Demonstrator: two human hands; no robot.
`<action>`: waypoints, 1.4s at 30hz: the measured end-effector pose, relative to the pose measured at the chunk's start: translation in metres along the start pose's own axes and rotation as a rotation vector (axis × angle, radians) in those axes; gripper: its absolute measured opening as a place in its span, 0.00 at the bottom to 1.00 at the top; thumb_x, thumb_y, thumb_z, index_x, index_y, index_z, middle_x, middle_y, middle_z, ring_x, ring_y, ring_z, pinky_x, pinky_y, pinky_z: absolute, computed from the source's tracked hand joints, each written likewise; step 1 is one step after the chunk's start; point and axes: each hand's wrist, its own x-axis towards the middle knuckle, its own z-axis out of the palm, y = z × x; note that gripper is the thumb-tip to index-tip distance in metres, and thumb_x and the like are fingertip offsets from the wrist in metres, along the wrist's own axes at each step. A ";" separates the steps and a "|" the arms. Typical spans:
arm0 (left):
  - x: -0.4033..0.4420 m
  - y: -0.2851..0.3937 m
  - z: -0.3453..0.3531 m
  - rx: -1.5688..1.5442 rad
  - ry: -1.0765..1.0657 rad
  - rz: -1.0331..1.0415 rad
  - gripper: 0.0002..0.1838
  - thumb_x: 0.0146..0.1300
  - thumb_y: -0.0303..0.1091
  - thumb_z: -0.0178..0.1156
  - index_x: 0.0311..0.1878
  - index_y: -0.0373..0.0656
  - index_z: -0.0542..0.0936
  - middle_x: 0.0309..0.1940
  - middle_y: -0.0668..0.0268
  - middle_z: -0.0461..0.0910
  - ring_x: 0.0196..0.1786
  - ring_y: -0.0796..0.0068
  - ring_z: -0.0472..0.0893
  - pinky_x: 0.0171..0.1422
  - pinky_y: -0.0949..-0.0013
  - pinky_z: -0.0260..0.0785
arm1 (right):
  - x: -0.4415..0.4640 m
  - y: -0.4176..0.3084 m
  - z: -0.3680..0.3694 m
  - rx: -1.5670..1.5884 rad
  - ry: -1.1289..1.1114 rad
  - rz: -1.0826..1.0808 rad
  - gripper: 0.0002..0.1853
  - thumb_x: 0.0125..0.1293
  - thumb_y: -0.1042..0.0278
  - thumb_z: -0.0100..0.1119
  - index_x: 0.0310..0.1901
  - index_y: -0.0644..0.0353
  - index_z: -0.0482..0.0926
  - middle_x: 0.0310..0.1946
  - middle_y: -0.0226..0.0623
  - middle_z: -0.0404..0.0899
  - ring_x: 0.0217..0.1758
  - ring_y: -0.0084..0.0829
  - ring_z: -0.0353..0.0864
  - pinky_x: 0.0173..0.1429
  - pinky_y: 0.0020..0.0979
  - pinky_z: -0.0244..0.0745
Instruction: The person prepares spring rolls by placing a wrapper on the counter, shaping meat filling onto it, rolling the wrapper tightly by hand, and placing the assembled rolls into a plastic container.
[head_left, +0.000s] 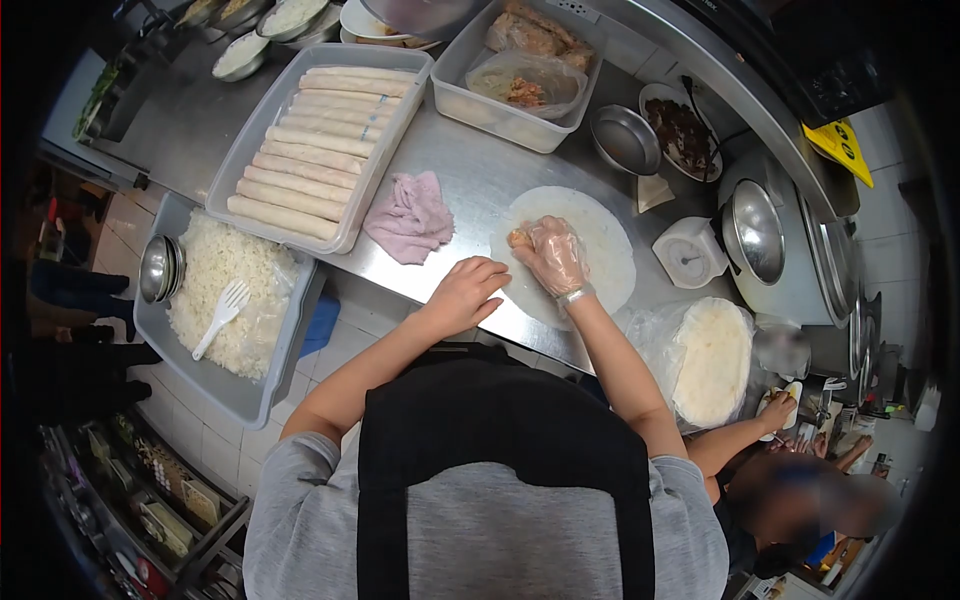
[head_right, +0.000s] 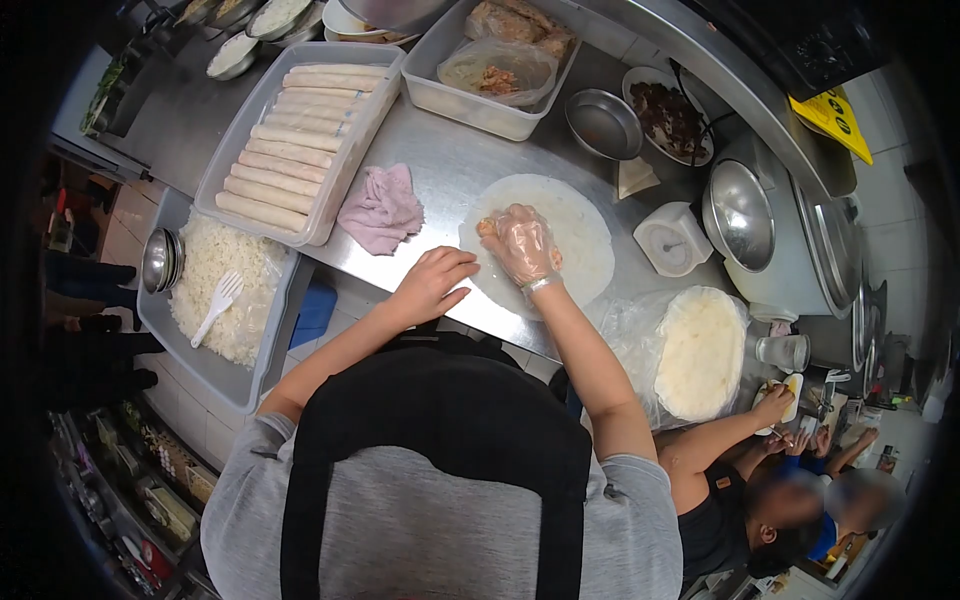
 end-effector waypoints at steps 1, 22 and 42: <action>0.000 0.000 0.001 -0.004 -0.012 -0.004 0.19 0.57 0.34 0.62 0.52 0.39 0.77 0.54 0.60 0.74 0.58 0.59 0.71 0.63 0.57 0.62 | 0.002 -0.002 0.001 -0.001 0.001 0.003 0.11 0.54 0.61 0.65 0.30 0.62 0.82 0.29 0.40 0.76 0.37 0.42 0.77 0.43 0.42 0.73; 0.050 -0.031 -0.003 0.027 0.038 -0.125 0.39 0.52 0.38 0.66 0.66 0.39 0.63 0.54 0.56 0.73 0.58 0.55 0.70 0.63 0.56 0.60 | -0.009 0.001 -0.011 -0.057 -0.061 0.059 0.11 0.59 0.64 0.61 0.40 0.61 0.83 0.36 0.40 0.79 0.43 0.40 0.77 0.49 0.40 0.71; 0.049 -0.035 -0.001 -0.026 0.030 -0.199 0.53 0.48 0.40 0.72 0.73 0.39 0.52 0.56 0.61 0.73 0.59 0.59 0.70 0.63 0.56 0.60 | -0.030 0.018 -0.012 -0.036 0.083 0.042 0.18 0.48 0.62 0.69 0.42 0.60 0.83 0.36 0.38 0.78 0.42 0.40 0.77 0.46 0.41 0.71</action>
